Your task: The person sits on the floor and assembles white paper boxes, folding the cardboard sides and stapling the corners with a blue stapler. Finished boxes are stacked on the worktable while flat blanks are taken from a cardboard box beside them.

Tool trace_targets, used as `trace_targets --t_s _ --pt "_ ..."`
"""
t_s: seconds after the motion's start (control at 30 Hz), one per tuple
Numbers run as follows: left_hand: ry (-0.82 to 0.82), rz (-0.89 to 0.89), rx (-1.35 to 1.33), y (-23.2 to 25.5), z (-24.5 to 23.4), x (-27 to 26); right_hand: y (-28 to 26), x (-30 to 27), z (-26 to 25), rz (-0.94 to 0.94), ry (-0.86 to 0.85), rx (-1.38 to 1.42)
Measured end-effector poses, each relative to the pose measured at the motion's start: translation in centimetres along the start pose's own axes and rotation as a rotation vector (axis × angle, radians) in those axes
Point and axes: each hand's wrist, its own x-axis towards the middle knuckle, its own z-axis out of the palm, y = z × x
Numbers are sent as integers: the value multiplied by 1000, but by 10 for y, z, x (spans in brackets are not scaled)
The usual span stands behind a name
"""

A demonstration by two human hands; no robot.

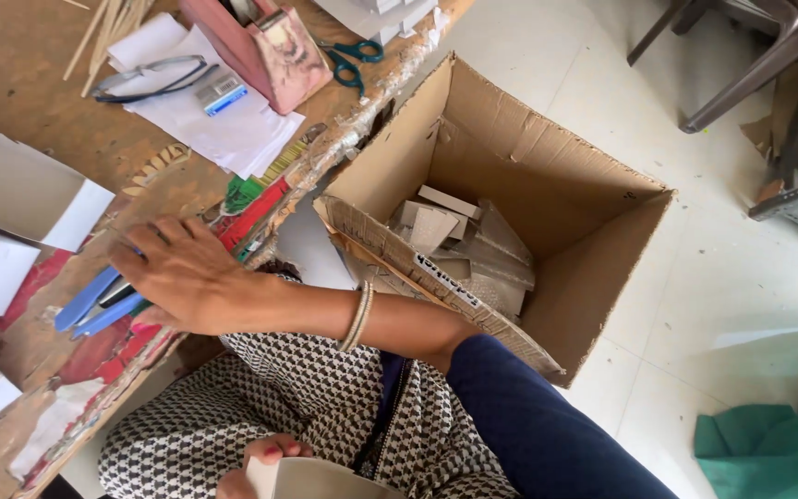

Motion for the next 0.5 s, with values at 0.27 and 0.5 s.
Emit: trace_targets --t_s 0.27,0.5 --pt "70 14 54 -13 -1 53 13 -18 27 -181 -86 139" --pt "277 89 199 -17 108 106 -23 -100 -51 450 -51 2109"
